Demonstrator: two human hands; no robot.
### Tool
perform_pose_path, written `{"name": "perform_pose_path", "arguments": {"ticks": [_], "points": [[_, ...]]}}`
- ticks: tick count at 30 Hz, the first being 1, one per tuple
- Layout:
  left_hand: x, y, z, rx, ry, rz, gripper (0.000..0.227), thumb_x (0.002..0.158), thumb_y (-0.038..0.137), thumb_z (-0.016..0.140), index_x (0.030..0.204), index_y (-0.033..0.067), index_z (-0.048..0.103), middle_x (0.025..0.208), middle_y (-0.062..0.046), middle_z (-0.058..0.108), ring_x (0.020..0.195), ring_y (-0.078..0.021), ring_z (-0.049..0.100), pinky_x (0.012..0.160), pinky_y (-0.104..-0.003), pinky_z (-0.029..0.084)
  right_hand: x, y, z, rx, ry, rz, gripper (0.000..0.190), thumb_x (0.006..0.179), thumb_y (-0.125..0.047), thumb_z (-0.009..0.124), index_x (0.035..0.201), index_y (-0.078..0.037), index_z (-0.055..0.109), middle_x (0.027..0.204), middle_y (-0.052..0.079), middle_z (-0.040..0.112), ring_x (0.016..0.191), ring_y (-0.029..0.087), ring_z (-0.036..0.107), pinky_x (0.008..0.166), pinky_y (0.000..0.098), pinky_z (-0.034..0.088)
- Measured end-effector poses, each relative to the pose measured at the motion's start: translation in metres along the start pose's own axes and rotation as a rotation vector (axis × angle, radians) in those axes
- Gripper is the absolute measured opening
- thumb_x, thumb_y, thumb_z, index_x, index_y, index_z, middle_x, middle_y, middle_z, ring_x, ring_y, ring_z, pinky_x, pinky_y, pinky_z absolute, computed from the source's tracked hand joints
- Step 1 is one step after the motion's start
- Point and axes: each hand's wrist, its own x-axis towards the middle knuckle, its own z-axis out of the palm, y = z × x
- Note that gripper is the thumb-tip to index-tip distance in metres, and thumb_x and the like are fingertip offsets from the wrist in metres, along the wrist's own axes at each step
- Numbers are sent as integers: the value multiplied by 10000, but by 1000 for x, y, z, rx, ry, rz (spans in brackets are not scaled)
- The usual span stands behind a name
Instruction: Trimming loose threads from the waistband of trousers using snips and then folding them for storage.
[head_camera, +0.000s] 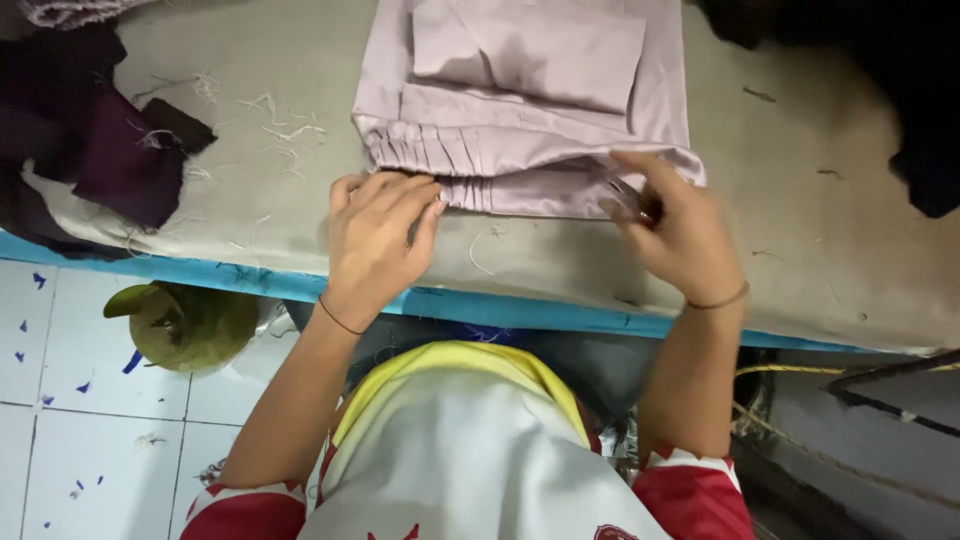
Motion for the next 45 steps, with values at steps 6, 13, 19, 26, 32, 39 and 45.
{"name": "perform_pose_path", "arguments": {"ticks": [6,13,19,26,32,39,45], "points": [[-3,-5,2,30,65,-33,198,961,263,770,1113,138,744,1006,-25,700,1029,-238,646,917,-399,403,38,-10,32,-374,-158,48,773,861,-150,730,1572,-217,433,718,179,710,796,491,714,751,602,527],[14,-20,5,-72,37,-252,366,916,195,830,1223,85,663,1207,-143,513,1122,-412,515,918,-527,425,57,18,41,-134,-59,-65,82,884,-159,748,932,-135,686,631,129,592,653,365,640,656,435,498],[34,-51,28,-586,-7,-587,89,974,161,739,1029,91,738,1002,-105,715,964,-254,697,855,-378,548,97,23,37,299,45,-95,78,879,-32,742,850,-102,722,543,41,513,567,168,539,624,269,443],[72,-76,33,-1680,35,-1141,75,968,27,628,915,15,681,865,-88,714,792,-185,681,728,-273,571,145,36,72,-168,88,-154,363,1047,-294,697,828,-96,486,672,76,562,622,314,536,598,439,369],[61,-84,48,-878,-43,-949,119,992,239,661,951,139,710,883,49,709,849,-54,642,790,-192,506,138,30,77,-76,118,-196,447,968,-209,648,1393,-112,553,902,105,727,728,294,665,684,434,511],[53,-60,13,-764,62,-800,295,948,239,747,1178,128,600,1021,-7,684,960,-113,647,890,-231,548,106,7,57,141,344,-364,331,1013,5,535,1340,27,575,1308,172,665,1097,280,676,928,364,542],[45,-37,-6,-476,147,-439,262,1000,169,724,1203,61,599,1140,-90,662,1035,-209,645,892,-305,552,80,-6,48,80,354,-427,296,1014,62,560,1301,60,633,1173,179,697,981,274,628,865,374,507]]}}
